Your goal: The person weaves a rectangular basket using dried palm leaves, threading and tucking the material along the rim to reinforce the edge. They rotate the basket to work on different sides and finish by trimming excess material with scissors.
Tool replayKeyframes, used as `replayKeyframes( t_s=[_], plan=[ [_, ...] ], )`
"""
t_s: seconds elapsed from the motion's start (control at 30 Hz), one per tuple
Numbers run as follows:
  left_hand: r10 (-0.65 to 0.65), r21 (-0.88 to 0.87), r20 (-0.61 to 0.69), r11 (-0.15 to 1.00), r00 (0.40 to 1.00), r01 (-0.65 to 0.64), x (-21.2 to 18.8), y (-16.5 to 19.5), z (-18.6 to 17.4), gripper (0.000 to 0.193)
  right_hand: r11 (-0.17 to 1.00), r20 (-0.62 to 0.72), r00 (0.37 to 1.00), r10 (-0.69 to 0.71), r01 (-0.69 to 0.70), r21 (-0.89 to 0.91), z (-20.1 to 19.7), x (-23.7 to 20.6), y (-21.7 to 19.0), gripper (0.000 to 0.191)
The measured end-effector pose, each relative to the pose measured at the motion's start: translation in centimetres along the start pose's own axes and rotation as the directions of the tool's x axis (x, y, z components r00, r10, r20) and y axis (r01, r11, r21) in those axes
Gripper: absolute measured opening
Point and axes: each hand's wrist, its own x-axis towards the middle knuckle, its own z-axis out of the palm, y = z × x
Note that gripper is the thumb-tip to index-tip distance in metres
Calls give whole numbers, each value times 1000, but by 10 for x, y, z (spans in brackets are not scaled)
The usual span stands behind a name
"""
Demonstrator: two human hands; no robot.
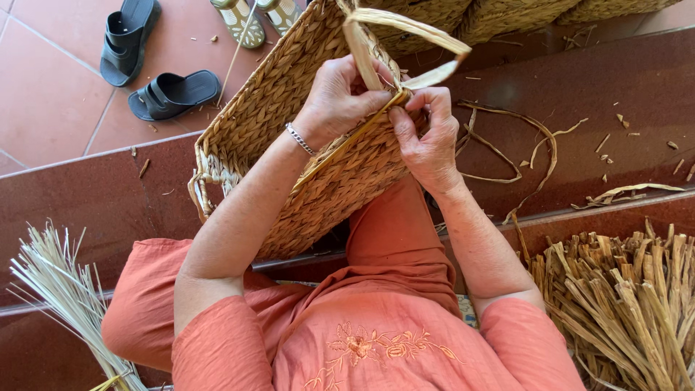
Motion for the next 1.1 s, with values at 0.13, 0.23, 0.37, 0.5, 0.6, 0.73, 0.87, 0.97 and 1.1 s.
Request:
replayKeyframes(
  t_s=[0.13,0.23,0.37,0.5,0.6,0.73,0.87,0.97,1.1],
  plan=[
    [-71,-426,6,902,997,67,-5,-6,0,23,998,35,998,-56,54,40,0,5,-7,25],
    [-82,-463,-2,883,997,72,-7,-7,0,25,925,-3,938,-346,340,-170,1,11,-11,26],
    [-24,-429,13,903,1000,27,-10,-2,1,34,908,-25,938,-345,327,-260,2,17,-13,16],
    [35,-182,-87,982,996,-50,-20,3,6,45,896,7,949,-316,301,-328,-1,17,-17,14],
    [-56,43,-195,997,979,66,-27,4,12,13,779,71,904,-421,401,-483,-13,15,-17,14],
    [173,218,-237,968,956,-121,-27,1,19,9,734,166,914,-369,396,-552,-41,-10,-13,13],
    [204,249,-261,959,944,-139,-18,-1,23,10,910,146,981,-129,176,-375,-74,-40,-12,8],
    [159,196,-264,975,951,-109,-16,-3,28,8,962,64,998,-12,29,-272,-80,-45,-19,6],
    [153,147,-239,982,959,-120,-17,-14,26,9,937,72,982,-172,186,-295,-55,-13,-28,25]
  ],
)
